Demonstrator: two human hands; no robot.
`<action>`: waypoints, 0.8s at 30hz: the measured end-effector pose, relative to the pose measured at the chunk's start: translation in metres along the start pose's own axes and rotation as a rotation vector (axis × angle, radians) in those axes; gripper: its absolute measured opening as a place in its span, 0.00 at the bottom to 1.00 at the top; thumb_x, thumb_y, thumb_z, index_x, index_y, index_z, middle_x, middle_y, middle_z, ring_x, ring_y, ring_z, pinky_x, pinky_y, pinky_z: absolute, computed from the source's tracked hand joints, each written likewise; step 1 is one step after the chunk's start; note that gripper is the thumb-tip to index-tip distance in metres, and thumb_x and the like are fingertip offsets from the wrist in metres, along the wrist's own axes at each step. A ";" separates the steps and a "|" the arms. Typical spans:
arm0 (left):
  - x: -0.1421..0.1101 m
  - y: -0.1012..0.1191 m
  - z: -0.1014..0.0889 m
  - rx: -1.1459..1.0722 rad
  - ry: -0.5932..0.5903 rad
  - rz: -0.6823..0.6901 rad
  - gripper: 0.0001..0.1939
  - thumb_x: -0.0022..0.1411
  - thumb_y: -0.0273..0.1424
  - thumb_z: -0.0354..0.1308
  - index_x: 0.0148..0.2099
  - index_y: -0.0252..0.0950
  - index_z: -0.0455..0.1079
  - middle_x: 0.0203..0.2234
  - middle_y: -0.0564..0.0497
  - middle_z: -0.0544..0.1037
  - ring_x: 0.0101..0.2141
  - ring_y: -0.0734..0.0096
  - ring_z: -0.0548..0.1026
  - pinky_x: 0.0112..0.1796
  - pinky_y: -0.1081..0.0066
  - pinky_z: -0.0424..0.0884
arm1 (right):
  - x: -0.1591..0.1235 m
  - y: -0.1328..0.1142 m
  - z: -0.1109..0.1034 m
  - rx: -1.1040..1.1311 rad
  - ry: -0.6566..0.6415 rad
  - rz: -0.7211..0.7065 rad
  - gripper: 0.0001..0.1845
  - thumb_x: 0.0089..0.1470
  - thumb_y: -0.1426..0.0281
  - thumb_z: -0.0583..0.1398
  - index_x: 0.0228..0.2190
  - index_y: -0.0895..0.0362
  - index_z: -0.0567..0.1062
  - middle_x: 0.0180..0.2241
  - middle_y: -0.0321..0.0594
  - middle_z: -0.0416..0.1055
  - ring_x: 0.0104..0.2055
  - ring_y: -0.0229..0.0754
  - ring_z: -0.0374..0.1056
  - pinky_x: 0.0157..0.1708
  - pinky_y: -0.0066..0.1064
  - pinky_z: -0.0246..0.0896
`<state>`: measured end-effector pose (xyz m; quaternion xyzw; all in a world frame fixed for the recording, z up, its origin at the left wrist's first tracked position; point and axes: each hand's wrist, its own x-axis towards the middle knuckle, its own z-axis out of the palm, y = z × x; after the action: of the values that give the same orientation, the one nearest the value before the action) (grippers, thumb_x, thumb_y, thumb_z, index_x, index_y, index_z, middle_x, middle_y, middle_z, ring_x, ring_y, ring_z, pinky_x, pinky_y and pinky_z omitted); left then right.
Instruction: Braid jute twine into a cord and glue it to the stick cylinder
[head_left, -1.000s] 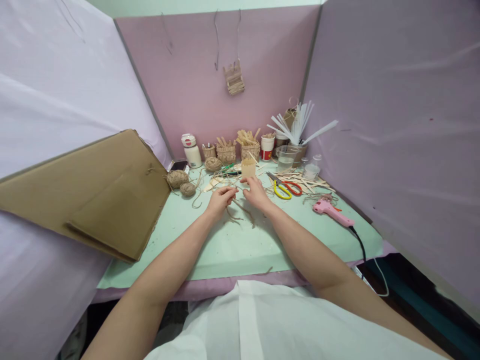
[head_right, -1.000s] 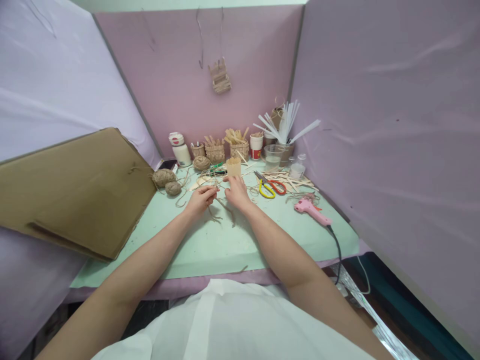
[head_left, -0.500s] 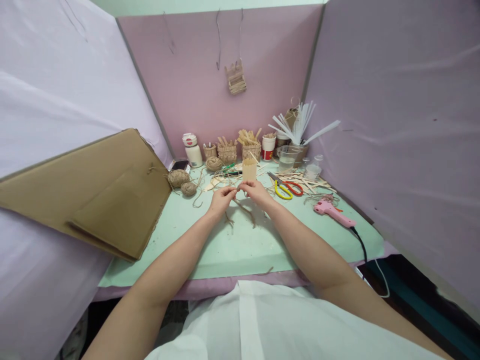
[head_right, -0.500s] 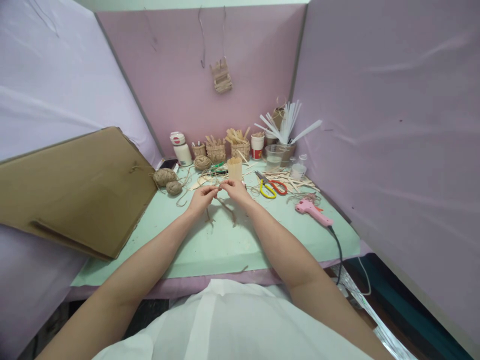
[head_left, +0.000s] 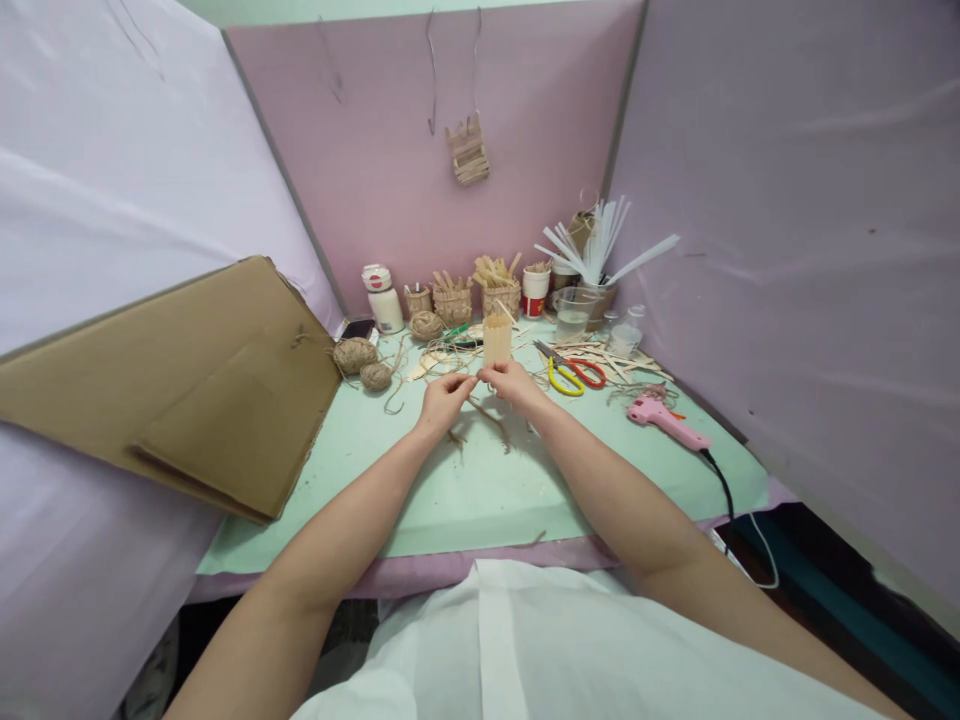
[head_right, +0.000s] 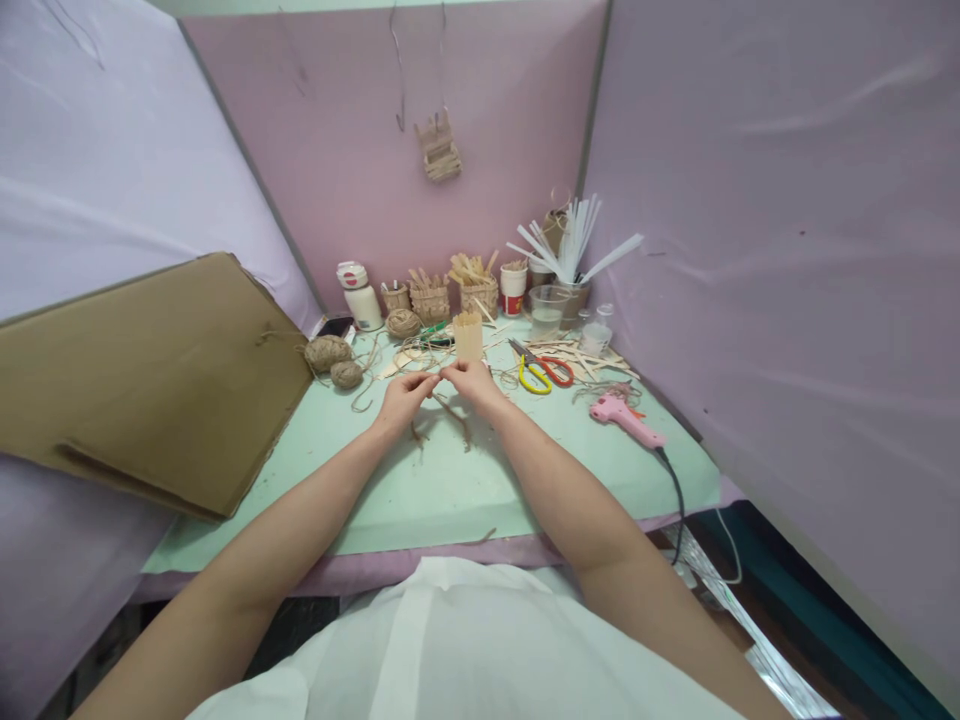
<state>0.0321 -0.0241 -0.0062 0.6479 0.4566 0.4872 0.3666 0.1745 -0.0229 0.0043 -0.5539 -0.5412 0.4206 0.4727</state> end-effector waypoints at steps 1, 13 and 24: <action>0.000 0.000 0.000 0.006 0.009 -0.002 0.11 0.49 0.37 0.60 0.27 0.34 0.74 0.17 0.55 0.68 0.22 0.76 0.62 0.26 0.74 0.57 | 0.000 0.000 0.001 -0.006 0.004 0.000 0.08 0.39 0.64 0.58 0.20 0.57 0.70 0.18 0.30 0.60 0.24 0.34 0.55 0.25 0.26 0.50; -0.002 0.006 0.000 0.013 0.067 -0.014 0.09 0.49 0.33 0.58 0.22 0.34 0.72 0.16 0.55 0.67 0.23 0.75 0.63 0.27 0.74 0.58 | 0.002 0.004 0.004 0.165 -0.095 0.091 0.11 0.38 0.63 0.61 0.27 0.55 0.75 0.28 0.37 0.70 0.31 0.36 0.61 0.23 0.24 0.52; 0.001 -0.003 0.001 -0.046 0.117 -0.044 0.06 0.47 0.32 0.60 0.26 0.34 0.73 0.21 0.53 0.72 0.25 0.74 0.65 0.29 0.74 0.60 | -0.002 0.002 0.004 0.198 -0.095 0.079 0.10 0.38 0.64 0.62 0.26 0.56 0.73 0.27 0.36 0.69 0.31 0.36 0.61 0.23 0.24 0.50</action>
<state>0.0325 -0.0221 -0.0084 0.5994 0.4803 0.5262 0.3648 0.1710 -0.0241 0.0012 -0.5050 -0.4965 0.5159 0.4820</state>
